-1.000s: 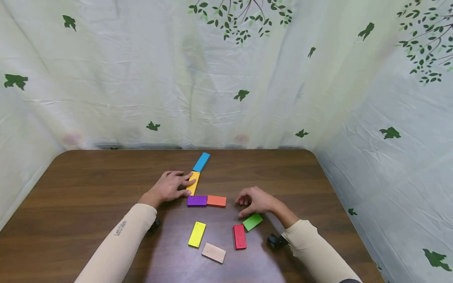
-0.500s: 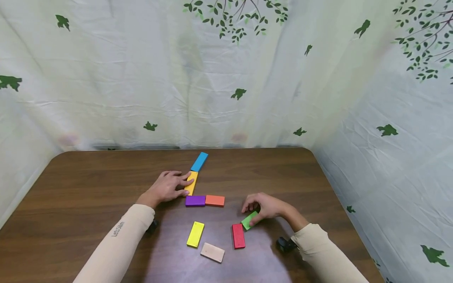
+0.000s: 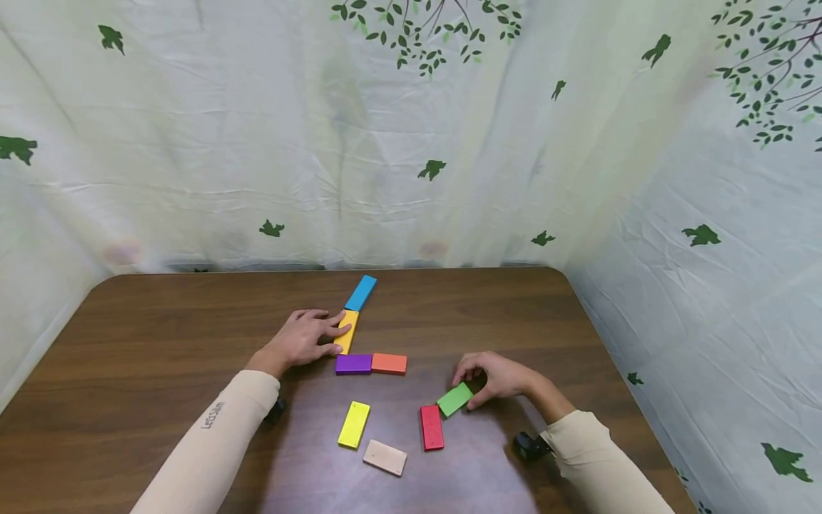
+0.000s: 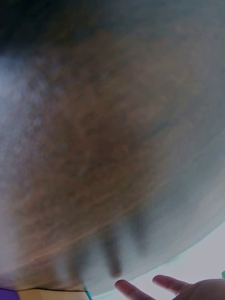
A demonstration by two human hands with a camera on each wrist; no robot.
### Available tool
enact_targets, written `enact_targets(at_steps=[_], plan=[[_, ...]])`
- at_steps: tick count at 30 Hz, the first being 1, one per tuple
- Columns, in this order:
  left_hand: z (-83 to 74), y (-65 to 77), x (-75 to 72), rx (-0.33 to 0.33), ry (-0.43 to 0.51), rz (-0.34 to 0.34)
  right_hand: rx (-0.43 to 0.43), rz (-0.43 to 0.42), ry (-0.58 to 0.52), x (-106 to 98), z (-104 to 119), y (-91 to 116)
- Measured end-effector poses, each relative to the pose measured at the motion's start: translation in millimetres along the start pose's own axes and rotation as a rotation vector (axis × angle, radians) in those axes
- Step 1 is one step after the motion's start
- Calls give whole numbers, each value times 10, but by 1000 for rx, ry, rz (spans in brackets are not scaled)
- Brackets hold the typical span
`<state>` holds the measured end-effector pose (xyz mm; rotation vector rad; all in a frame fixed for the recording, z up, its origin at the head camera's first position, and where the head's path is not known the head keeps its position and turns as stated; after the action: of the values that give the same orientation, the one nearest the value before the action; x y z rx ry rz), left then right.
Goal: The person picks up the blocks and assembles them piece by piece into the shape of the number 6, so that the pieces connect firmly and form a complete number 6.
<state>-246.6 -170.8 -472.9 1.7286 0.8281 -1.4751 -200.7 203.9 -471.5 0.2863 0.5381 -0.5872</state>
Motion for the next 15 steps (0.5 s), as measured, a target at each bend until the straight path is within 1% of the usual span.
enact_targets(at_steps=[5,10,15], plan=[[6,3,-1,-6,2,6,20,-25,0,5,-36,28],[5,-6,5,-15,1,12,15,-49,3,20,-66,28],[9,1,14,-14,2,13,25,-55,5,24,-65,25]])
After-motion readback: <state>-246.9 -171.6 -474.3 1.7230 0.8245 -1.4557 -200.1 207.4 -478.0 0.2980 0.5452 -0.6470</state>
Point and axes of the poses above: each hand's wrist, its own y-axis away from the middle knuckle, its own x-axis out of the palm, z = x × y, the point moved 2 cm from there along -y, towards the middle knuckle, and after that the axes turned 9 degrees about -y, right-handed, at the moved point
